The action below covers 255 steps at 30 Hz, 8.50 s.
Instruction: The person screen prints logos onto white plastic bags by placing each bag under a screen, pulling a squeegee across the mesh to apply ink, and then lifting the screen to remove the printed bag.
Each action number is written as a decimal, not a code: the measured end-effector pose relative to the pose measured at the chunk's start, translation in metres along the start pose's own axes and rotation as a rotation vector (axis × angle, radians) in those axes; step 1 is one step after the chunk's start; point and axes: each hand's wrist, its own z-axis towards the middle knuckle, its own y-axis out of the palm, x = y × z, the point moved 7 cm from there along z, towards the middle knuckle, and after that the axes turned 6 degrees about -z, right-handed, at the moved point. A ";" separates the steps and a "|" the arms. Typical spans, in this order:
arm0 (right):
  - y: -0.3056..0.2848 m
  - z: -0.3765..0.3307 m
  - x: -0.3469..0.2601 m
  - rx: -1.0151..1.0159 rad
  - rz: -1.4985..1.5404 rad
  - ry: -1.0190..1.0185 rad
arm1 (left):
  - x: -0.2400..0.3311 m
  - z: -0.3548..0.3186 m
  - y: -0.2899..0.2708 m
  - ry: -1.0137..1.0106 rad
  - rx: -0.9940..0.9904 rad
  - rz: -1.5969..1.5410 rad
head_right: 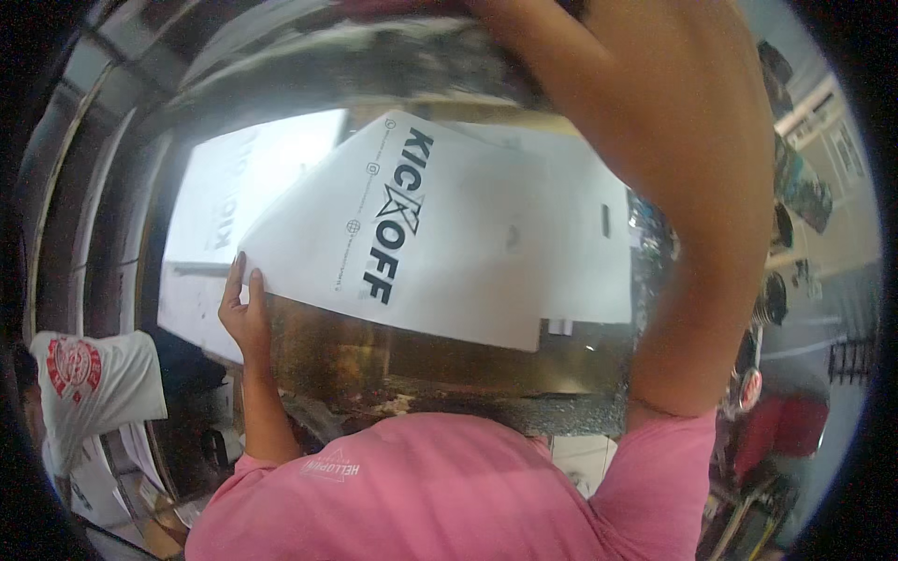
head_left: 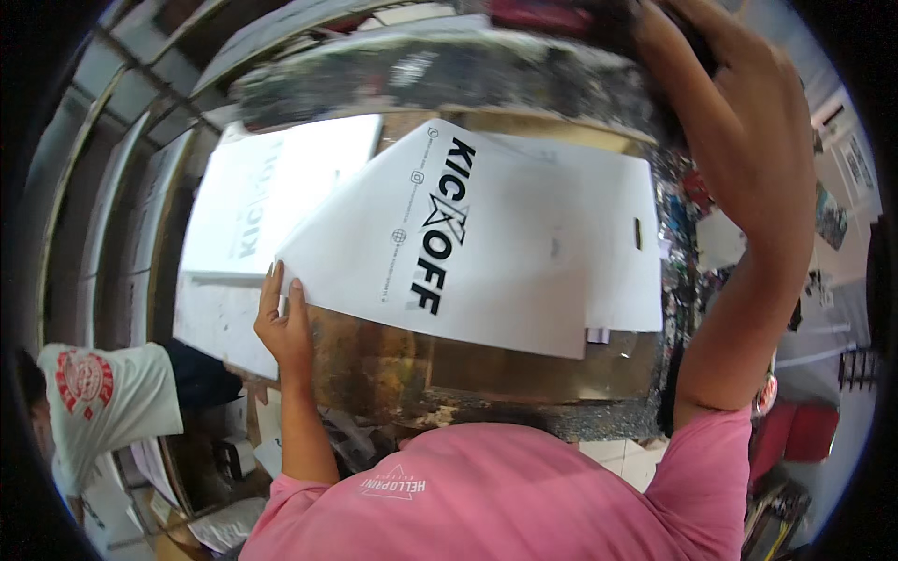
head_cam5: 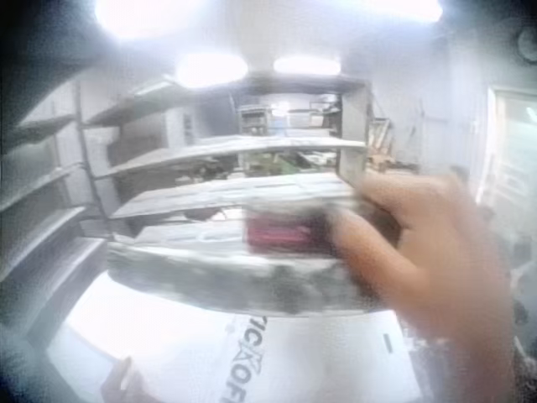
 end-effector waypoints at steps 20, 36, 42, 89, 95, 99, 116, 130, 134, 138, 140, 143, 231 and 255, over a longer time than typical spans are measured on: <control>0.012 -0.059 -0.021 0.048 -0.247 -0.061 | 0.050 -0.005 -0.019 0.103 -0.550 -0.283; 0.328 -0.087 0.132 -0.385 0.005 -0.151 | -0.017 -0.201 0.082 -1.235 -0.451 -0.984; 0.394 -0.069 0.154 -0.349 -0.179 -0.125 | -0.030 -0.205 0.082 -1.221 -0.447 -0.896; 0.024 -0.033 -0.020 -0.053 -0.335 -0.174 | 0.036 -0.144 0.151 0.236 -0.800 0.640; 0.024 -0.006 0.015 -0.113 -0.114 -0.034 | 0.028 -0.134 0.158 0.191 -0.614 0.669; 0.021 0.003 0.015 -0.103 -0.060 0.006 | 0.031 -0.140 0.158 0.214 -0.677 0.581; 0.017 -0.013 -0.010 -0.026 -0.255 -0.109 | 0.054 -0.031 0.051 -0.101 -0.183 -0.082; 0.017 -0.045 -0.021 0.064 -0.308 -0.025 | -0.109 0.049 -0.147 -0.405 0.215 0.856; 0.022 -0.071 -0.029 -0.023 -0.281 -0.021 | 0.010 -0.005 -0.007 -0.118 -0.421 -0.360; 0.072 -0.151 -0.035 -0.388 -0.210 -0.134 | 0.117 -0.114 0.060 -0.711 -0.600 -1.475; 0.095 -0.193 -0.031 -0.602 -0.125 -0.135 | 0.095 -0.143 0.066 -0.983 -0.488 -1.487; 0.125 -0.252 -0.023 -0.625 0.150 -0.004 | 0.025 -0.179 0.079 -1.159 -0.551 -1.228; 0.007 -0.021 -0.009 0.002 -0.197 -0.109 | -0.134 0.030 -0.180 -0.063 0.148 0.282; 0.346 -0.074 0.146 -0.383 -0.120 -0.210 | -0.008 -0.206 0.092 -1.289 -0.461 -1.018</control>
